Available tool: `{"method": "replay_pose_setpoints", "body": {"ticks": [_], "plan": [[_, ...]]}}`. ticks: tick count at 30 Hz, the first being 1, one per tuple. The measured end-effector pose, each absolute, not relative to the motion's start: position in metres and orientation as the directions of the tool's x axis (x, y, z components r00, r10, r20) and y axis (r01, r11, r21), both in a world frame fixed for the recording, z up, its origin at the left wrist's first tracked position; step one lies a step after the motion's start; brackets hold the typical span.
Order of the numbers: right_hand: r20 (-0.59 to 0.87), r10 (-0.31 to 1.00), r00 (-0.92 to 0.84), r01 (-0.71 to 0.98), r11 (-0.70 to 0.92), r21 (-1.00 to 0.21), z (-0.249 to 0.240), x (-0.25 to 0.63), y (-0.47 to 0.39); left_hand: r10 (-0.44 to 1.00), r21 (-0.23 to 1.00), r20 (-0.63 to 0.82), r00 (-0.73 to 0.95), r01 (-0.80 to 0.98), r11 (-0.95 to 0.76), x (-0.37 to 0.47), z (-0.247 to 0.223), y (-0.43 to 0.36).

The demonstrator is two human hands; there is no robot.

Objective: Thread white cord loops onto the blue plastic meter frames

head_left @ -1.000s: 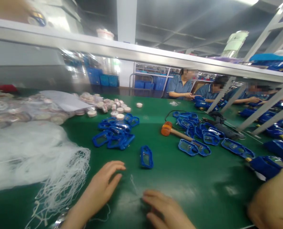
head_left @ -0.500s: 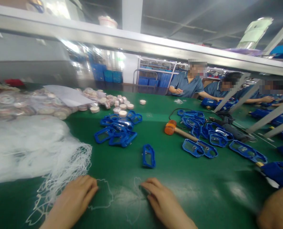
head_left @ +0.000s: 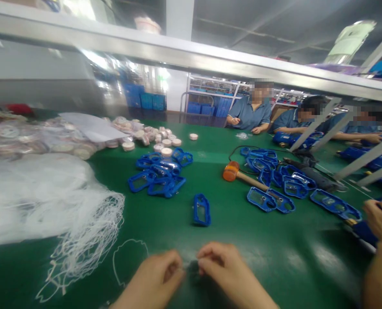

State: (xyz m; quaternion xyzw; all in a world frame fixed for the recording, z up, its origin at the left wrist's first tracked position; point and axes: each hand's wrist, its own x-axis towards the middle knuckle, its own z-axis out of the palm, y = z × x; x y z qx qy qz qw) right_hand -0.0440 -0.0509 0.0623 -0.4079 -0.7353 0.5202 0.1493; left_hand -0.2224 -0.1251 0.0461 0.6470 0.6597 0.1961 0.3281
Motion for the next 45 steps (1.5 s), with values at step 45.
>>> {"method": "replay_pose_setpoints", "body": {"ticks": [45], "plan": [[-0.127,0.740,-0.660,0.567,0.381,-0.731,0.037,-0.022,-0.055,0.986,0.488,-0.160,-0.037,0.866,0.112,-0.237,0.039,-0.126]]}}
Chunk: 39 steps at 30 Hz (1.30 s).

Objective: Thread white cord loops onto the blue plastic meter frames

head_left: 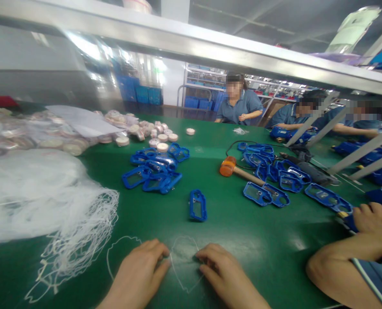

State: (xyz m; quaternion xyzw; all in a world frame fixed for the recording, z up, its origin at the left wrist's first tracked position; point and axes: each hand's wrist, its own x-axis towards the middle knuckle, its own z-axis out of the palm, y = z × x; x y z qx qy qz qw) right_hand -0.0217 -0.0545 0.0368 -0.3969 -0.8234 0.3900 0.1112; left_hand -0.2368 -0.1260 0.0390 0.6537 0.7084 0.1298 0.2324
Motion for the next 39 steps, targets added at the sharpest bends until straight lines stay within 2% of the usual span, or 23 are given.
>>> {"method": "replay_pose_setpoints", "body": {"ticks": [4,10,12,18,20,22,24,26,29,32,35,39], "plan": [[-0.015,0.730,-0.683,0.511,0.463,-0.724,0.040,-0.038,-0.048,0.983,0.397,-0.143,-0.113,0.904,0.161,-0.232,0.032,-0.108],[0.073,0.730,-0.680,0.451,0.495,-0.743,0.033,-0.050,-0.035,0.984,0.404,-0.179,-0.003,0.912,0.076,-0.226,0.030,-0.095],[0.072,0.746,-0.662,0.449,0.471,-0.759,0.030,-0.049,-0.033,0.989,0.446,-0.143,0.026,0.894,0.041,-0.224,0.035,-0.096],[0.003,0.752,-0.660,0.430,0.380,-0.819,0.039,-0.050,-0.042,0.996,0.700,0.030,0.080,0.710,-0.078,-0.218,0.052,-0.098],[-0.032,0.759,-0.650,0.389,0.297,-0.872,0.044,-0.051,-0.045,0.997,0.816,0.000,0.081,0.576,-0.047,-0.216,0.057,-0.098],[-0.056,0.791,-0.609,0.314,0.175,-0.933,0.048,-0.050,-0.047,0.985,0.901,-0.105,0.135,0.433,0.036,-0.214,0.061,-0.100],[-0.082,0.834,-0.546,0.218,0.047,-0.975,0.049,-0.046,-0.045,0.945,0.912,-0.218,0.245,0.396,0.108,-0.213,0.064,-0.102],[-0.116,0.871,-0.477,0.115,-0.069,-0.991,0.047,-0.040,-0.040,0.900,0.883,-0.293,0.322,0.452,0.126,-0.212,0.065,-0.103],[-0.164,0.897,-0.409,-0.016,-0.187,-0.982,0.043,-0.030,-0.030,0.909,0.869,-0.297,0.292,0.478,0.130,-0.217,0.061,-0.102],[-0.185,0.888,-0.421,-0.082,-0.240,-0.967,0.040,-0.021,-0.019,0.945,0.920,-0.242,0.220,0.363,0.151,-0.225,0.054,-0.096],[-0.181,0.857,-0.482,-0.076,-0.247,-0.966,0.039,-0.016,-0.007,0.968,0.948,-0.185,0.171,0.289,0.130,-0.229,0.054,-0.084],[-0.177,0.842,-0.509,0.079,-0.159,-0.984,0.042,-0.011,0.009,0.983,0.938,-0.120,0.138,0.341,0.066,-0.220,0.057,-0.068]]}}
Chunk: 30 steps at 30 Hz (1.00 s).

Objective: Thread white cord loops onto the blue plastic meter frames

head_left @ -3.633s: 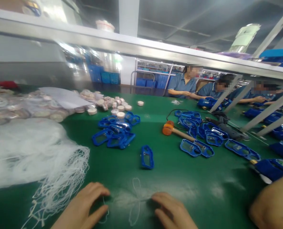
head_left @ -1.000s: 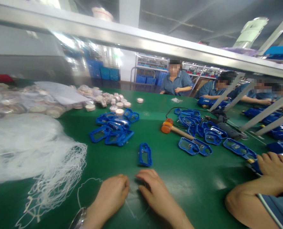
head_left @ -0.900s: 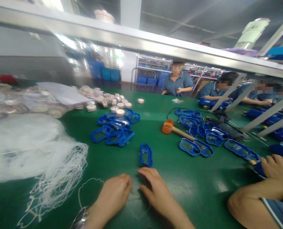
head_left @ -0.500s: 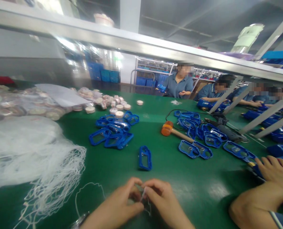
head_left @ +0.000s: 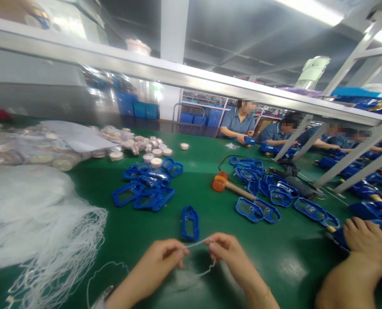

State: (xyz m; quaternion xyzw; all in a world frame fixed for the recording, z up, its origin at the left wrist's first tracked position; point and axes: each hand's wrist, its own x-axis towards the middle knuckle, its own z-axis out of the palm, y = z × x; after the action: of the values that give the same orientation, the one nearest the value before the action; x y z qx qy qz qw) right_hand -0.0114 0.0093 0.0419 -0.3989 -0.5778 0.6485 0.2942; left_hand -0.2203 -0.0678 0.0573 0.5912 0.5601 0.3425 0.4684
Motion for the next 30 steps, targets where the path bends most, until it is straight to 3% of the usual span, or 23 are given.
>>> {"method": "replay_pose_setpoints", "body": {"ticks": [4,8,13,19,25,30], "plan": [[-0.147,0.858,-0.493,0.209,-0.047,-0.977,0.043,-0.009,0.019,0.991,0.850,-0.068,0.116,0.527,-0.003,-0.204,0.054,-0.055],[-0.181,0.854,-0.489,0.232,-0.073,-0.970,0.035,-0.010,0.019,0.998,0.676,0.003,0.068,0.735,-0.053,-0.199,0.044,-0.048],[-0.187,0.845,-0.500,0.226,-0.081,-0.971,0.024,-0.017,0.013,1.000,0.549,0.031,0.000,0.836,-0.017,-0.209,0.035,-0.042],[-0.149,0.810,-0.568,0.264,0.007,-0.965,0.040,-0.026,0.006,0.996,0.512,0.066,-0.062,0.859,0.020,-0.227,0.018,-0.031],[-0.260,0.827,-0.499,0.217,-0.171,-0.961,0.021,-0.036,0.007,0.999,0.554,0.052,-0.002,0.832,-0.027,-0.232,-0.008,-0.015],[-0.262,0.831,-0.491,0.223,-0.171,-0.960,0.015,-0.030,0.007,0.991,0.631,0.132,0.033,0.768,-0.110,-0.235,-0.028,-0.005]]}}
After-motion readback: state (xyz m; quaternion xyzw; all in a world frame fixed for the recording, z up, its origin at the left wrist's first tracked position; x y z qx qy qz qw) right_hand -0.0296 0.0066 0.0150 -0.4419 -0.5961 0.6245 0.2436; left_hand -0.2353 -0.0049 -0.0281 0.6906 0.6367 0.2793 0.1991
